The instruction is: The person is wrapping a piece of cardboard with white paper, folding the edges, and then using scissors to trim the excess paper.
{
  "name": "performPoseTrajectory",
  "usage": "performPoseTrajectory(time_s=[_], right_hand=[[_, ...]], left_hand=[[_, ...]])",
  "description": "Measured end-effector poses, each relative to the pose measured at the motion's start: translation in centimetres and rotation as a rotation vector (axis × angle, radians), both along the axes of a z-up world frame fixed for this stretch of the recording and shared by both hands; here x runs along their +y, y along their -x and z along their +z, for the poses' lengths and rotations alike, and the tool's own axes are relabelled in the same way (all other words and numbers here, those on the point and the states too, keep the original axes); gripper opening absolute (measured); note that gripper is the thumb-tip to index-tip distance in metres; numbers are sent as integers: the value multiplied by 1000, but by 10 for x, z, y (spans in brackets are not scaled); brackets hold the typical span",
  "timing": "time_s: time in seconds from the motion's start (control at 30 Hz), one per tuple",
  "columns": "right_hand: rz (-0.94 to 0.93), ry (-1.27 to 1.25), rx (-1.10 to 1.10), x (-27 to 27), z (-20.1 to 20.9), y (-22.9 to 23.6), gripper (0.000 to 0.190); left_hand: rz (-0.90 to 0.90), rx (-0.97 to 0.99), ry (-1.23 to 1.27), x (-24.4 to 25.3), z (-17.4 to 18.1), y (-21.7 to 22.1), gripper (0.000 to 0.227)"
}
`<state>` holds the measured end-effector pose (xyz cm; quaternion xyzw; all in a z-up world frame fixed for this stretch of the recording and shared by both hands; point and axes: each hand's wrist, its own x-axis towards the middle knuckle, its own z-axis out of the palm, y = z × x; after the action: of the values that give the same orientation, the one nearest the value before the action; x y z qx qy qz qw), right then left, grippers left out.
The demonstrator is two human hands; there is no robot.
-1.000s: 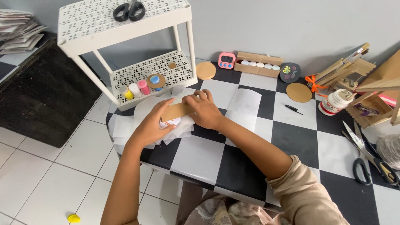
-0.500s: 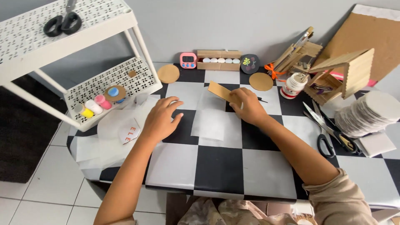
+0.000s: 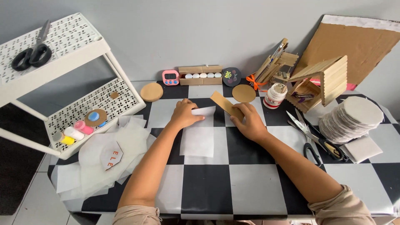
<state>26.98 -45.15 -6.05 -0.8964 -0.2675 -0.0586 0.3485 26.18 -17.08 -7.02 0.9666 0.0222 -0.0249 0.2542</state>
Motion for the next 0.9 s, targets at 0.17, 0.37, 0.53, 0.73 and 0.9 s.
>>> performPoseTrajectory(time_s=[0.17, 0.37, 0.53, 0.73, 0.9], right_hand=[[-19, -80, -24, 4, -5, 7, 36], [6, -88, -80, 8, -9, 26, 37], [65, 49, -44, 12, -12, 30, 42], [109, 90, -37, 10, -14, 29, 45], [77, -170, 33, 2, -9, 17, 42]], left_hand=[[184, -162, 450, -9, -16, -2, 33], [277, -102, 1090, -36, -7, 11, 50], [162, -27, 1492, -47, 5, 19, 43], [76, -27, 1501, -55, -14, 18, 67], [159, -111, 1432, -55, -13, 22, 67]])
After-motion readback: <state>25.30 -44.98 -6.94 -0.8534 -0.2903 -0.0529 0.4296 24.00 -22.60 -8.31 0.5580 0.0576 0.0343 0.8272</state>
